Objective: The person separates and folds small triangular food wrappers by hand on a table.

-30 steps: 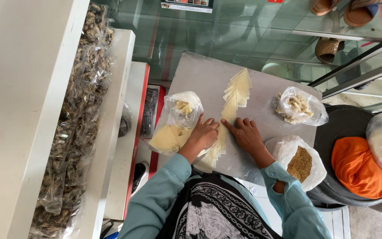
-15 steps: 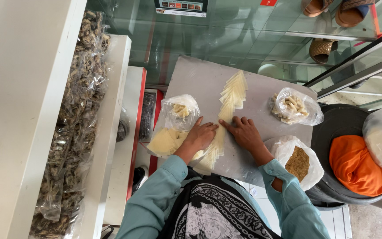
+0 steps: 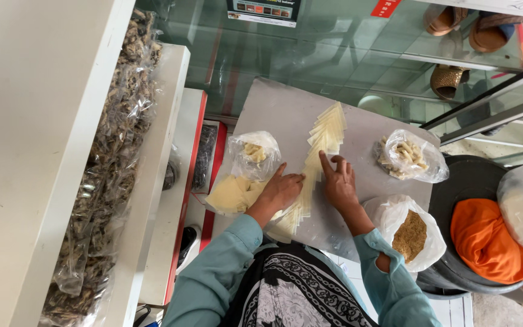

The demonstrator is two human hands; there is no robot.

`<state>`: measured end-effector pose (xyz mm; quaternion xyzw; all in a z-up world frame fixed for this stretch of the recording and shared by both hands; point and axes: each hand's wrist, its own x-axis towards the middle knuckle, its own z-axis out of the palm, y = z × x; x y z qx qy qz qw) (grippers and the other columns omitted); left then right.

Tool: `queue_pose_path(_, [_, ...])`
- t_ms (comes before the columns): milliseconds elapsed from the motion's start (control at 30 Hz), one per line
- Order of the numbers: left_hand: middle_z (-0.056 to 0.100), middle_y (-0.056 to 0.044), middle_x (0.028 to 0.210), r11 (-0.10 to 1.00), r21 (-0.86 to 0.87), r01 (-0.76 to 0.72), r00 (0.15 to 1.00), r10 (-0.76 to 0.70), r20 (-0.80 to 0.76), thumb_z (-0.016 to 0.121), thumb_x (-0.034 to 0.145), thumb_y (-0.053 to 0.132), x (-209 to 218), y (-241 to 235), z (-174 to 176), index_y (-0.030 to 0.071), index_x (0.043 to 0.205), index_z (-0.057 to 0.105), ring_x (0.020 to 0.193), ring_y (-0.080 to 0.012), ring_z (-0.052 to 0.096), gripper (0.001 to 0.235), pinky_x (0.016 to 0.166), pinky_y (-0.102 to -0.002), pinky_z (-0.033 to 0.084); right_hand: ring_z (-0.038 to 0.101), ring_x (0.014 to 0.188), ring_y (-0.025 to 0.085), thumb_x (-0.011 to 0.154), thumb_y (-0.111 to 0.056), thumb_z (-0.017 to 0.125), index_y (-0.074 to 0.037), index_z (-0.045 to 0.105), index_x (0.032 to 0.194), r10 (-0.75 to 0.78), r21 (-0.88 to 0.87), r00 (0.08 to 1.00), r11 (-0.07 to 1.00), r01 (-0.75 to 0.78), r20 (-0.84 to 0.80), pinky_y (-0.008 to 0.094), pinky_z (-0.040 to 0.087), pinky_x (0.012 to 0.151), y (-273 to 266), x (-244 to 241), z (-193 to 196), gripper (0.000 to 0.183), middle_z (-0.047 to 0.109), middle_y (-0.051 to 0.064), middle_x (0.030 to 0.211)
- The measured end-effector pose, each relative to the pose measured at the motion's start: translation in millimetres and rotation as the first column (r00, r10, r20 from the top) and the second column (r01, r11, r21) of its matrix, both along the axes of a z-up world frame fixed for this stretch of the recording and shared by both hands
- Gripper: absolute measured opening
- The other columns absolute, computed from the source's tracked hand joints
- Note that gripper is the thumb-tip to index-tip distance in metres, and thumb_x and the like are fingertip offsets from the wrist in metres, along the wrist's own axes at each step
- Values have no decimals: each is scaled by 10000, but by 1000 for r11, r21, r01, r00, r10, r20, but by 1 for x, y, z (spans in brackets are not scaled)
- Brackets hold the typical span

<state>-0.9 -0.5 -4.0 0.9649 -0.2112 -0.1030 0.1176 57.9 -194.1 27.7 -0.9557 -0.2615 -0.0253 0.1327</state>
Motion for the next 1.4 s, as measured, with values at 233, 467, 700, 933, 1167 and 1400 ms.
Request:
queue_pose_path(233, [590, -73, 1430, 998, -11, -59, 998, 58, -37, 494, 982, 124, -3, 0, 1, 67, 1304, 630, 1384, -200, 497, 354, 1237, -604, 183, 507, 1151, 370, 810, 0, 668, -272, 646, 1383, 241, 163, 966, 961, -224, -94, 470, 423, 1008, 68, -7, 58, 635, 512, 170, 1282])
queue_pose_path(467, [634, -195, 1314, 553, -679, -482, 876, 312, -368, 453, 1029, 276, -13, 0, 27, 22, 1323, 540, 1244, -332, 578, 398, 1029, -426, 455, 515, 1100, 294, 812, -26, 610, -319, 696, 1337, 346, -78, 937, 934, -348, -41, 429, 426, 930, 147, 13, 40, 607, 557, 65, 1165])
queue_pose_path(700, [651, -135, 1337, 952, -270, -142, 974, 183, 133, 438, 998, 158, -9, -5, 4, 70, 1354, 567, 1358, -284, 529, 388, 1205, -567, 293, 498, 1083, 341, 865, -50, 574, -246, 686, 1351, 351, -182, 930, 913, -366, -107, 467, 413, 890, 176, 44, 20, 536, 533, 112, 1165])
queue_pose_path(933, [616, -82, 1424, 968, -192, -159, 987, 158, -21, 441, 964, 92, -5, -10, -28, 64, 1326, 605, 1395, -217, 506, 398, 1246, -627, 179, 491, 1135, 340, 895, -147, 614, -202, 702, 1300, 271, -87, 937, 951, -296, -222, 485, 396, 930, 184, 55, 25, 418, 529, 100, 1208])
queue_pose_path(1167, [578, -122, 1455, 962, -210, -173, 982, 186, 45, 486, 949, 75, -5, -12, -40, -20, 1403, 566, 1383, -238, 512, 470, 1225, -637, 194, 510, 1156, 339, 939, -156, 585, -282, 716, 1283, 254, -29, 913, 960, -277, -320, 482, 399, 996, 164, 70, 16, 389, 523, 108, 1279])
queue_pose_path(1400, [739, -107, 1120, 982, -151, -115, 990, 100, -100, 604, 968, 195, -1, 4, -10, 29, 1174, 678, 1072, -282, 706, 275, 1181, -539, 396, 552, 1197, 353, 1009, -139, 517, -255, 660, 1360, 284, 325, 818, 937, -127, -500, 444, 436, 1052, 142, 86, -15, 396, 551, 160, 1303])
